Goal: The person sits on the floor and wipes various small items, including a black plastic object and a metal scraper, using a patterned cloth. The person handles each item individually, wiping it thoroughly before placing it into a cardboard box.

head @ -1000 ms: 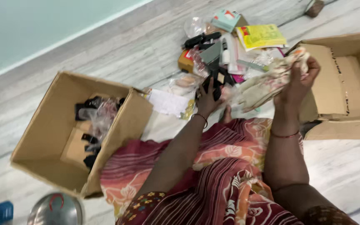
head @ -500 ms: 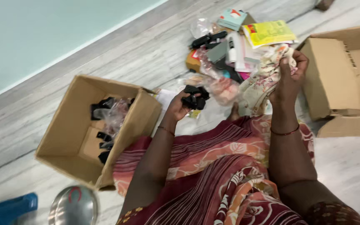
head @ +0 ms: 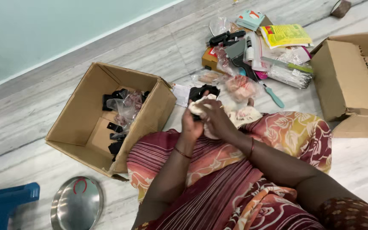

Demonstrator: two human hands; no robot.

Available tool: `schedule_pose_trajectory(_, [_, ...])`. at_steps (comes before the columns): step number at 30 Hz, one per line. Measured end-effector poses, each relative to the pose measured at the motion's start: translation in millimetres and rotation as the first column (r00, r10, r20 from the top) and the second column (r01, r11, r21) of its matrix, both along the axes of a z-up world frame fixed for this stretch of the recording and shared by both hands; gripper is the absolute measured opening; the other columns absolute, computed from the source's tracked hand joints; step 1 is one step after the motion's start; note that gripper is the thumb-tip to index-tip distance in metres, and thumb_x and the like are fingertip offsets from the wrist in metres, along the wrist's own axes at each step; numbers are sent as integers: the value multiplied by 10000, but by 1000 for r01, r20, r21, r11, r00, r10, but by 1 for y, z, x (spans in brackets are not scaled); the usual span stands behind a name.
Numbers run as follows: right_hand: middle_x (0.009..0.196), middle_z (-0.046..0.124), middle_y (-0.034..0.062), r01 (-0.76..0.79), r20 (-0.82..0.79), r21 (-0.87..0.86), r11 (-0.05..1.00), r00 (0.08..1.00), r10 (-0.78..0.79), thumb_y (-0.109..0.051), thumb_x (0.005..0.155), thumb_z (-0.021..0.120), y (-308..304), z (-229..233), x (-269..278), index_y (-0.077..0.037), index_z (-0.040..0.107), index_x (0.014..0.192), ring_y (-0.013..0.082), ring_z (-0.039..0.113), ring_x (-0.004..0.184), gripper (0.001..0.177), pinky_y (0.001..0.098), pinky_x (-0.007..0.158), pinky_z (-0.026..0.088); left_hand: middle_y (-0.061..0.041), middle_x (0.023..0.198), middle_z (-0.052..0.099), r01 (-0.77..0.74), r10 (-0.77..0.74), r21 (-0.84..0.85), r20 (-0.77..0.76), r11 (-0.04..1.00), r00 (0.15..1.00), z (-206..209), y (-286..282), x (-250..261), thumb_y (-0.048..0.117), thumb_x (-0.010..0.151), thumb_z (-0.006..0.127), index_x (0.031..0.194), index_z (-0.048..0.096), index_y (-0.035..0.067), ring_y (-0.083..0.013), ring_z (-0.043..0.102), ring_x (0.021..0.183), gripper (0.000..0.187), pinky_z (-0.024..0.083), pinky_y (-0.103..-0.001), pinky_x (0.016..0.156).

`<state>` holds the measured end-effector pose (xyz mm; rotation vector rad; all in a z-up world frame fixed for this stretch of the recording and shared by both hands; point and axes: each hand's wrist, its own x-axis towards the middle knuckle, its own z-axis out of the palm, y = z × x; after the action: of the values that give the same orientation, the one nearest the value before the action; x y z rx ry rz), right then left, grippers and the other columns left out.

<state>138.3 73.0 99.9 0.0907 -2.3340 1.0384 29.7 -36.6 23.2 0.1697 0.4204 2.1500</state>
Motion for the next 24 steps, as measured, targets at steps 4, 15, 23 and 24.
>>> schedule_pose_trajectory(4, [1115,532,127,104,176,-209,972,982,-67,-133,1094,585,63,-40,-29,-88,641,1255,281,556,1082,176,393,967,462,-62,1169,648,-25,12,-209,-65,978,998,-55,26,19,381,1130,537,1332,574,99,-215,643,1037,348,567,-402,879])
schedule_pose_trajectory(15, [1120,512,106,-101,233,-313,944,956,180,-200,1042,620,1,-41,-3,-53,561,1420,257,591,967,410,389,822,518,-115,1529,498,-324,349,242,-67,914,935,32,-11,-30,419,1069,553,1623,347,248,-321,505,1418,615,434,-478,1165])
schedule_pose_trajectory(23, [1174,569,151,-60,-36,-103,993,998,57,-123,1014,664,3,12,15,-62,628,1310,312,623,1090,305,401,894,521,-86,1527,464,-220,222,36,-64,975,973,58,-2,10,496,991,515,1607,255,313,-292,553,1302,694,477,-493,1077])
schedule_pose_trajectory(24, [1181,573,161,-13,-19,-31,999,1000,12,-108,988,664,5,8,15,-74,638,1290,322,630,1095,305,404,870,532,-105,1528,470,-210,213,40,-110,977,971,54,6,18,496,1028,516,1636,251,278,-272,572,1263,698,490,-463,1059])
